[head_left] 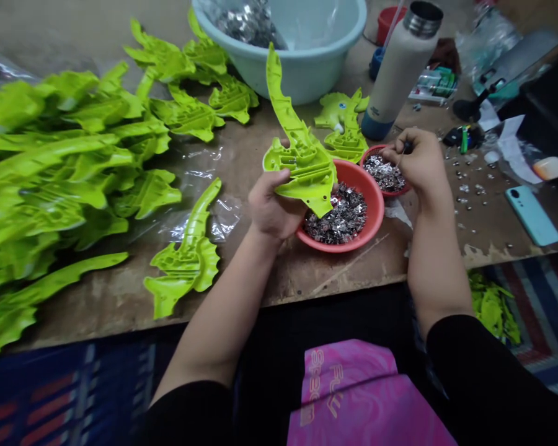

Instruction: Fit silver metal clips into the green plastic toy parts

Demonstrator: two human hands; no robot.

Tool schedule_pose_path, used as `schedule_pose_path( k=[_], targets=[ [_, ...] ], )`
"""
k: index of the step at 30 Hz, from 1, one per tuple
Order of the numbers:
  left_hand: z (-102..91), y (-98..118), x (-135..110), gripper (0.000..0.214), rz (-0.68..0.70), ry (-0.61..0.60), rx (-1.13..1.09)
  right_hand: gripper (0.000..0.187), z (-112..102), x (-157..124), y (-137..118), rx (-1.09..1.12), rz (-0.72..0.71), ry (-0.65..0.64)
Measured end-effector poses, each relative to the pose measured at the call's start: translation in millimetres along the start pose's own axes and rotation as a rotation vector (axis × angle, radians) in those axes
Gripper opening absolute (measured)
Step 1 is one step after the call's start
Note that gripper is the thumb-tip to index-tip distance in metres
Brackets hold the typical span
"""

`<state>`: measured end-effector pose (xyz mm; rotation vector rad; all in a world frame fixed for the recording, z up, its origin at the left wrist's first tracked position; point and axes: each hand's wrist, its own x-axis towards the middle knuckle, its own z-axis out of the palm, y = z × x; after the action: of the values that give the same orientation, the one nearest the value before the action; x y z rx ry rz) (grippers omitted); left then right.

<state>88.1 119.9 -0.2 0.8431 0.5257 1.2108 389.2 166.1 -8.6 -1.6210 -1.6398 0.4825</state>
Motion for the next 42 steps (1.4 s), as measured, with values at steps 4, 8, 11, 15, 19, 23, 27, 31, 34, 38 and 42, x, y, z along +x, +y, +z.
schedule_pose_path(
  k=[4, 8, 11, 15, 19, 23, 27, 31, 34, 38, 42],
  targets=[
    [1.8, -7.5, -4.6, 0.069, 0.025, 0.01, -0.027, 0.048, 13.2, -17.3, -38.6, 0.413, -0.012, 0.061],
    [1.6, -17.7, -6.4, 0.079, 0.155, -0.034, 0.097, 0.053, 33.8, -52.6, -89.9, 0.56, -0.103, 0.014],
    [-1.3, -24.0, -4.0, 0.077, 0.224, -0.073, 0.193, 0.052, 45.4, -76.8, -115.1, 0.627, -0.143, -0.002],
    [-2.3, -26.0, -3.1, 0.074, 0.217, -0.09, 0.198, 0.05, 52.1, -88.8, -120.9, 0.64, -0.175, -0.001],
    [2.8, -20.5, -8.1, 0.07, 0.12, -0.114, 0.113, 0.039, 53.4, -80.5, -109.3, 0.633, -0.417, -0.003],
    [5.6, -6.7, -13.1, 0.064, -0.045, -0.122, 0.116, 0.037, 49.8, -67.2, -99.1, 0.611, -0.687, 0.012],
    [2.5, 9.7, -15.1, 0.069, -0.308, -0.295, 0.042, 0.03, 43.2, -57.8, -94.6, 0.537, -0.834, 0.098],
    [0.5, 15.8, -17.3, 0.067, -0.499, -0.428, -0.053, 0.031, 45.6, -53.1, -93.6, 0.383, -0.959, 0.112],
    [0.8, 13.9, -18.2, 0.057, -0.516, -0.44, -0.087, 0.027, 52.0, -53.0, -92.8, 0.354, -0.971, 0.104],
    [-0.6, 10.9, -17.8, 0.05, -0.487, -0.442, -0.142, 0.027, 54.0, -55.3, -93.0, 0.379, -0.981, 0.071],
    [-2.1, 10.6, -18.8, 0.048, -0.528, -0.49, -0.182, 0.025, 49.5, -58.7, -95.1, 0.335, -0.963, 0.077]
  ],
)
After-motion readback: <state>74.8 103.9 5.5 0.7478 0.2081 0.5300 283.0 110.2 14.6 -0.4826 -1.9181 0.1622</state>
